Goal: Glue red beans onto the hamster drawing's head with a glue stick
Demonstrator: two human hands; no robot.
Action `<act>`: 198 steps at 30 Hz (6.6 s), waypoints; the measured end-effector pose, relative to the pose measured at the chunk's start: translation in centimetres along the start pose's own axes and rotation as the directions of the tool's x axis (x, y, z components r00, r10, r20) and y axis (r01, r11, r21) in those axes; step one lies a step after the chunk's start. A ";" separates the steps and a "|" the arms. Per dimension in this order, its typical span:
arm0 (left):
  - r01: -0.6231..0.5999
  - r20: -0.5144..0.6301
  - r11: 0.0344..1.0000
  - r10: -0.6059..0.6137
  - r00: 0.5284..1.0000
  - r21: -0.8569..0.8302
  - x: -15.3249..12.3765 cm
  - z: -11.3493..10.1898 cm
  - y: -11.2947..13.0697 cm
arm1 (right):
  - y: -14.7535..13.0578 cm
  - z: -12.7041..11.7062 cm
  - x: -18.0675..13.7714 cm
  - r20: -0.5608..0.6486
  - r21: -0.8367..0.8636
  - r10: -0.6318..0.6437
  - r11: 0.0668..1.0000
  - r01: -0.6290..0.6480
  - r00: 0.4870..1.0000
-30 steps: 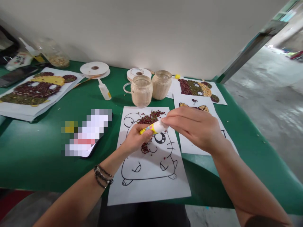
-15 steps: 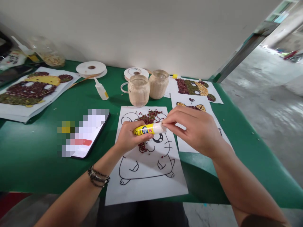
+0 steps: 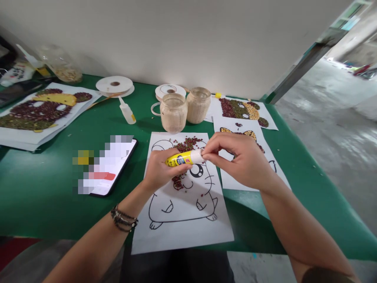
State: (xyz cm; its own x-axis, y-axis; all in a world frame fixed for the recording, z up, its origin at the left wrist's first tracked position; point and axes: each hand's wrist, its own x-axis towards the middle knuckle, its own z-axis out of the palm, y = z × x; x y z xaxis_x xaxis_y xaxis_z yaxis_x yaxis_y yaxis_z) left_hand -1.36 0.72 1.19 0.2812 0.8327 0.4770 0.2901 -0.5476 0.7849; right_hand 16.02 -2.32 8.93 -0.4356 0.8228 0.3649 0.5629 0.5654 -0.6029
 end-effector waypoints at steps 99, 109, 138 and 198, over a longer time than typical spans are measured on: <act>0.199 0.074 0.976 -0.206 0.976 0.094 0.1 0.7 0.7 | 12.1 -3.2 -13.8 -0.475 -0.258 0.353 0.820 -0.511 0.806; 0.208 0.094 0.973 -0.218 0.971 0.103 0.0 0.9 0.6 | 12.5 -3.4 -14.0 -0.461 -0.260 0.356 0.821 -0.508 0.813; 0.239 0.089 0.969 -0.244 0.966 0.062 0.1 0.8 0.6 | 12.0 -3.8 -14.2 -0.492 -0.204 0.403 0.808 -0.552 0.772; 0.133 0.336 0.989 -0.148 0.930 0.067 -0.2 0.8 0.1 | 2.4 2.3 -4.7 -0.224 -0.237 -0.089 0.971 0.034 0.970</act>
State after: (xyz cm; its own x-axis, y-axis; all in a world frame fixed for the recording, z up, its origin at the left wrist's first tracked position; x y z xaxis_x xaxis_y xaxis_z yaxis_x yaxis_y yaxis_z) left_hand -0.66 0.46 0.89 0.5260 0.8278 0.1951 0.3852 -0.4364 0.8131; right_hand 17.81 -4.99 4.10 -0.3154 0.7610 0.5669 0.6979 0.5908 -0.4049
